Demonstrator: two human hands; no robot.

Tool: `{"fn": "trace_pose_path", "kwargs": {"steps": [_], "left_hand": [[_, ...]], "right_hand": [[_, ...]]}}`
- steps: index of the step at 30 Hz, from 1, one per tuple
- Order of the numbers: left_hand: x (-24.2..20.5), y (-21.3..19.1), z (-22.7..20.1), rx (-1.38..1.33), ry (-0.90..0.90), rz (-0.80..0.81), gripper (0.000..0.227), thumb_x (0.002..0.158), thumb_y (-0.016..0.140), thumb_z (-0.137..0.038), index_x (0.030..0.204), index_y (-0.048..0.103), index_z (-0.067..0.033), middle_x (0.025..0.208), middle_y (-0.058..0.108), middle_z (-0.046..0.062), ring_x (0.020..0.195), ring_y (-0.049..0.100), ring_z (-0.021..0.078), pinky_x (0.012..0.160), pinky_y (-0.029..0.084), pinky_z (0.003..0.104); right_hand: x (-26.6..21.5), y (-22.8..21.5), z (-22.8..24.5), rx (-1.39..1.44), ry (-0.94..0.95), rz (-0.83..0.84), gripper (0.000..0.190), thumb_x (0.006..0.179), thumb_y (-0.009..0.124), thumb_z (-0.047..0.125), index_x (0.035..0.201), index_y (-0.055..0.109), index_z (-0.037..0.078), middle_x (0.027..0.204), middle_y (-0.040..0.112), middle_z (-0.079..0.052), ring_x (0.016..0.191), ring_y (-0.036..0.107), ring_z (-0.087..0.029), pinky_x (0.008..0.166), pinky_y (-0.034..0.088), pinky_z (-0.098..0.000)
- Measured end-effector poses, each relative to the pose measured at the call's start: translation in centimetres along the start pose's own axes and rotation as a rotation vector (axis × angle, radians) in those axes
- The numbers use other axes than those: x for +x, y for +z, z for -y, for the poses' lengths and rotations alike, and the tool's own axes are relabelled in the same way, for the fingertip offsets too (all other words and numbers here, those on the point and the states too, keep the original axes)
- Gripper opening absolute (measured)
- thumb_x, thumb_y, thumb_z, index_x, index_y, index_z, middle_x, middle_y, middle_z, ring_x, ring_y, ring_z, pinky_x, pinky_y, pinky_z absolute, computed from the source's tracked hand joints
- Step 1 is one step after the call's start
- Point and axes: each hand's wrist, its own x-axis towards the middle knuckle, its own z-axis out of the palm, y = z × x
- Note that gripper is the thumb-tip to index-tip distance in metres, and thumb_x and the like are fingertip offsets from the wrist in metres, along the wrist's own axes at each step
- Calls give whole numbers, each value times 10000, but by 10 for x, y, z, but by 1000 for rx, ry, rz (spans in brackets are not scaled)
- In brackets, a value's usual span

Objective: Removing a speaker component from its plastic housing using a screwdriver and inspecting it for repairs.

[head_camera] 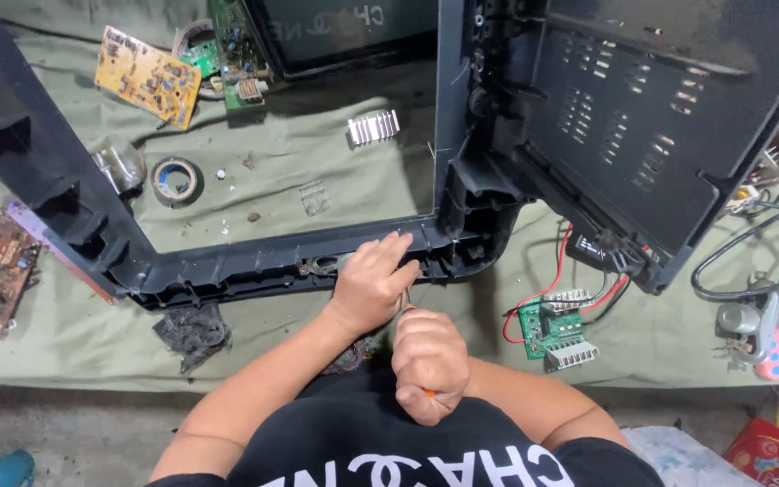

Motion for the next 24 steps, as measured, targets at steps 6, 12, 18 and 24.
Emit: {"fn": "trace_pose_path", "kwargs": {"steps": [6, 12, 18, 24], "left_hand": [[-3, 1, 1, -12, -18, 13, 152, 953, 600, -7, 886, 728, -54, 1190, 718, 210, 1054, 731, 379, 806, 586, 446], [-6, 7, 2, 6, -52, 9, 163, 860, 573, 8, 827, 691, -99, 1194, 723, 156, 1052, 734, 336, 833, 570, 421], [-13, 9, 5, -30, -38, 54, 64, 943, 694, -114, 940, 749, -82, 1238, 712, 187, 1115, 714, 364, 863, 562, 464], [-29, -4, 29, 144, -51, 43, 651, 855, 774, -493, 1382, 627, -140, 1277, 658, 183, 1178, 654, 392, 938, 525, 486]], "right_hand": [[5, -2, -5, 46, -27, 108, 412, 1026, 492, 233, 642, 472, 88, 610, 487, -21, 467, 394, -228, 501, 327, -357], [20, -16, -13, 118, 2, 313, 414, 1007, 525, 233, 623, 458, 94, 616, 522, -28, 468, 416, -253, 512, 311, -388], [28, -20, -11, 191, -9, 502, 438, 1001, 553, 199, 610, 383, 100, 572, 349, -56, 460, 333, -282, 485, 249, -401], [-24, -9, 4, -36, 22, 170, 276, 913, 601, 280, 681, 599, 130, 663, 513, -49, 515, 531, -245, 480, 460, -367]]}}
